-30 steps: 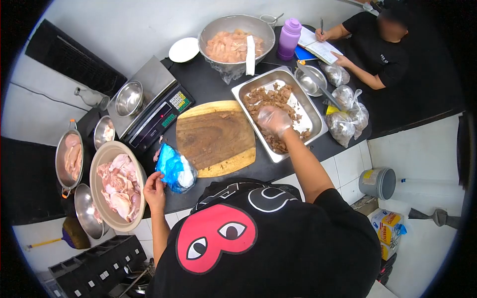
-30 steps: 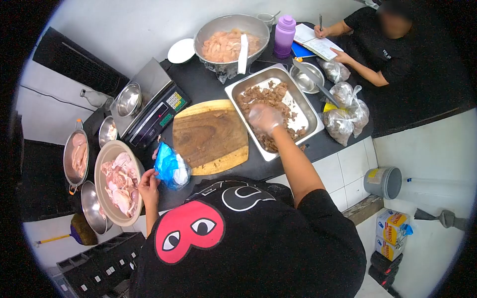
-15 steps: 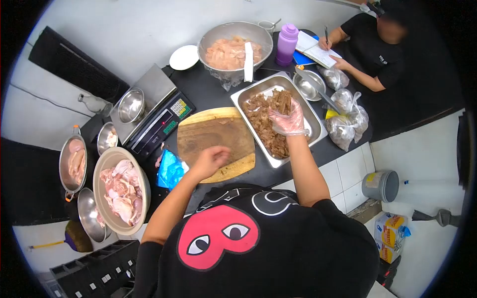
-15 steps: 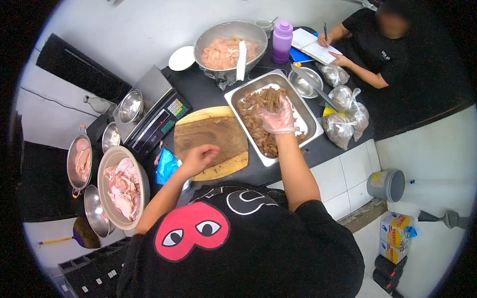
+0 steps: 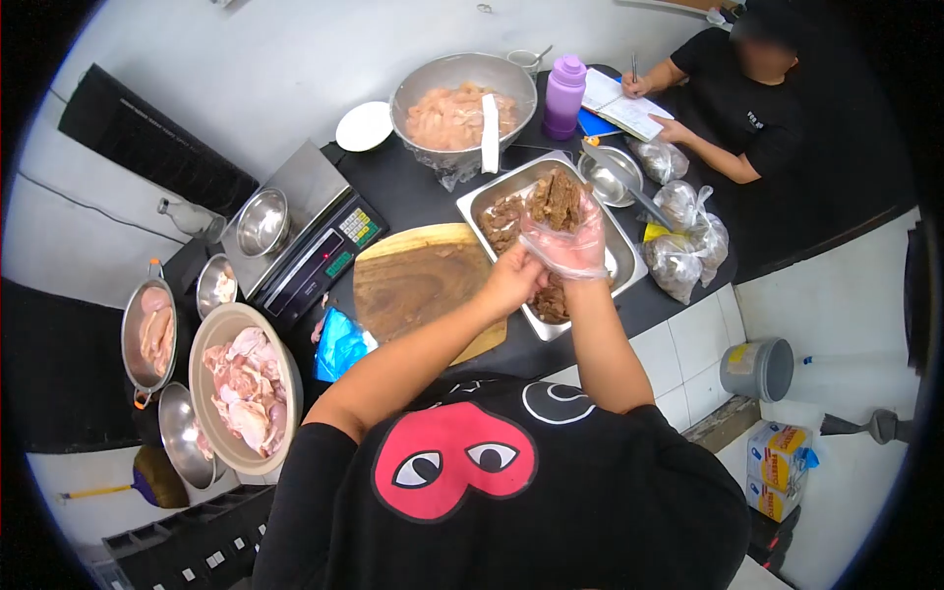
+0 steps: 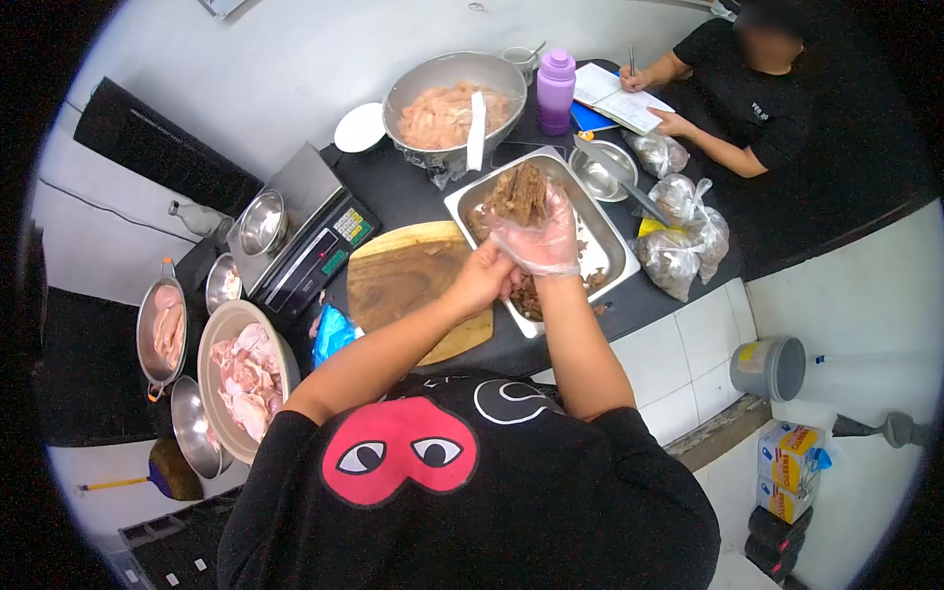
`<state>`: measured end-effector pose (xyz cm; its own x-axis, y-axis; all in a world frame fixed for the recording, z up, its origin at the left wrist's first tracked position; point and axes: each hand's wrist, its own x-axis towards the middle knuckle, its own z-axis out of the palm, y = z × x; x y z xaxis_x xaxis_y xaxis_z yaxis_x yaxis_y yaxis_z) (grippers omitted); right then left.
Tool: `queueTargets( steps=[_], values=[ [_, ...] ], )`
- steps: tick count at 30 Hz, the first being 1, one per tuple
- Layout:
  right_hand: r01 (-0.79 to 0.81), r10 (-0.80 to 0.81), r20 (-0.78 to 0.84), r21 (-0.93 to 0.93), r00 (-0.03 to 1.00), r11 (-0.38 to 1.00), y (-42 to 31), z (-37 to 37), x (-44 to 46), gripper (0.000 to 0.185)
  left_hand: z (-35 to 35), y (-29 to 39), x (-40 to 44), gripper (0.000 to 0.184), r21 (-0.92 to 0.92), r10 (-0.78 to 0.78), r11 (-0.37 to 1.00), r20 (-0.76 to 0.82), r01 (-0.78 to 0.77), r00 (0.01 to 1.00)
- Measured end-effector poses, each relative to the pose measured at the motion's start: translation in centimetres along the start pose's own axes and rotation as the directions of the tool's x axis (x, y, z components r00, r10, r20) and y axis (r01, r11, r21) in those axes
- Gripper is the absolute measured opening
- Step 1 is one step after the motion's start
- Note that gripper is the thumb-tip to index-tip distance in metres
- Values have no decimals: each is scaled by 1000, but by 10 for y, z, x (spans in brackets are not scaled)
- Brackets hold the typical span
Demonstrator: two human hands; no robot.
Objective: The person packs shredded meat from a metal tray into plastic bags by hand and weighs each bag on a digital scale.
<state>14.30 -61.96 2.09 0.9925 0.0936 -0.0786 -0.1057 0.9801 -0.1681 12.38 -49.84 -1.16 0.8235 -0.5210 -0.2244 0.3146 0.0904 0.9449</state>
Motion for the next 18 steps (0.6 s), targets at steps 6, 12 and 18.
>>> queueTargets(
  steps=[6, 12, 18],
  values=[
    [-48, 43, 39, 110, 998, 993, -1, -11, -5, 32, 10, -6, -8, 18, -251, 25, 966, -127, -57, 992],
    [-143, 141, 56, 42, 988, 989, 16, -24, -19, 36, -21, -19, -5, 32, -629, -104, 761, 122, 158, 987],
    [-289, 288, 25, 45, 957, 956, 37, -27, -41, 40, -36, -10, -7, 44, -793, -161, 447, 384, 414, 909]
  ],
)
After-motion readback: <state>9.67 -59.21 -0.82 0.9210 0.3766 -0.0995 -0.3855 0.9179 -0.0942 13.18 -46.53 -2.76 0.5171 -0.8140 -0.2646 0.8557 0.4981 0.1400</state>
